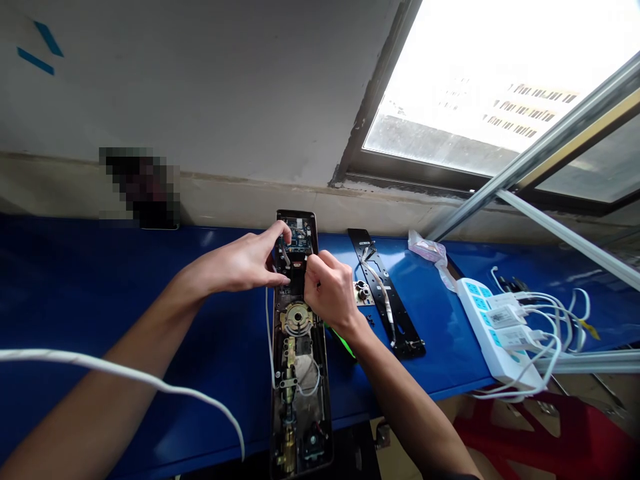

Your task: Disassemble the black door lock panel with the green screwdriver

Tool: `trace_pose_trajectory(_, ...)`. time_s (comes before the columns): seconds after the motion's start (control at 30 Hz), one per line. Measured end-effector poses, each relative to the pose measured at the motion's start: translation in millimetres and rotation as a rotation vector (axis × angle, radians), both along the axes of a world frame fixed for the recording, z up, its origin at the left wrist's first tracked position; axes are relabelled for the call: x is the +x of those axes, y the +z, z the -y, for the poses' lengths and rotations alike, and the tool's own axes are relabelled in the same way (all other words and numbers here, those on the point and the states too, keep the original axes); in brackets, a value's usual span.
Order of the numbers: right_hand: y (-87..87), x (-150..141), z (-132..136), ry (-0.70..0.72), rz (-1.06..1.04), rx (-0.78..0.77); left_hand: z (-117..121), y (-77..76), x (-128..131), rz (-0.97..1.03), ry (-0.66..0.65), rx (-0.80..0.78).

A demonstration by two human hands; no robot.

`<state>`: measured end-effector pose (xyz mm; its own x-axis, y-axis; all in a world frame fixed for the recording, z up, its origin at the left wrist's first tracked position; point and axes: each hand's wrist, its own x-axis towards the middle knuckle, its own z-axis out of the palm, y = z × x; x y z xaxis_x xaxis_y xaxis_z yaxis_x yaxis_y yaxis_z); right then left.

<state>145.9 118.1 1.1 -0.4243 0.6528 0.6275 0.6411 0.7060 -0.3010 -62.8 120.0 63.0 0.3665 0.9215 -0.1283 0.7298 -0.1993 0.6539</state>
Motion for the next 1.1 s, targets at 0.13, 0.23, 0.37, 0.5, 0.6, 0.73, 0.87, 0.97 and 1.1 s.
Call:
trace_pose_trajectory(0.13,-3.8,2.2,2.3,0.001,-0.048,0.005,-0.8,-0.1,-2.2,0.008,-0.007,-0.022)
trace_pose_trajectory(0.23,-6.3,2.4,2.5,0.03,-0.088,-0.008,-0.6,-0.4,-3.1,0.009,-0.003,-0.023)
trace_pose_trajectory(0.37,-6.4,2.9,1.7,0.024,-0.188,-0.033,-0.2,-0.7,-1.5,0.011,0.015,-0.031)
trace_pose_trajectory(0.5,-1.7,13.4,-3.9,-0.071,-0.297,-0.099,-1.2,-1.5,1.5,-0.007,0.032,-0.054)
trace_pose_trajectory(0.6,1.8,27.1,-12.8,-0.07,-0.282,-0.21,0.1,-0.5,3.7,-0.044,0.036,-0.046)
trace_pose_trajectory(0.73,3.7,42.2,-23.2,0.05,-0.137,-0.412,5.6,4.5,5.4,-0.106,0.018,0.003)
trace_pose_trajectory(0.87,12.7,54.0,-24.9,0.062,-0.007,-0.544,13.1,11.2,9.6,-0.177,-0.013,0.054)
trace_pose_trajectory(0.97,24.1,63.9,-20.3,0.089,0.123,-0.661,18.6,15.4,15.9,-0.183,-0.054,0.08)
trace_pose_trajectory(1.1,27.9,70.5,-7.4,0.205,0.397,-0.834,21.6,20.3,18.7,-0.212,-0.118,0.08)
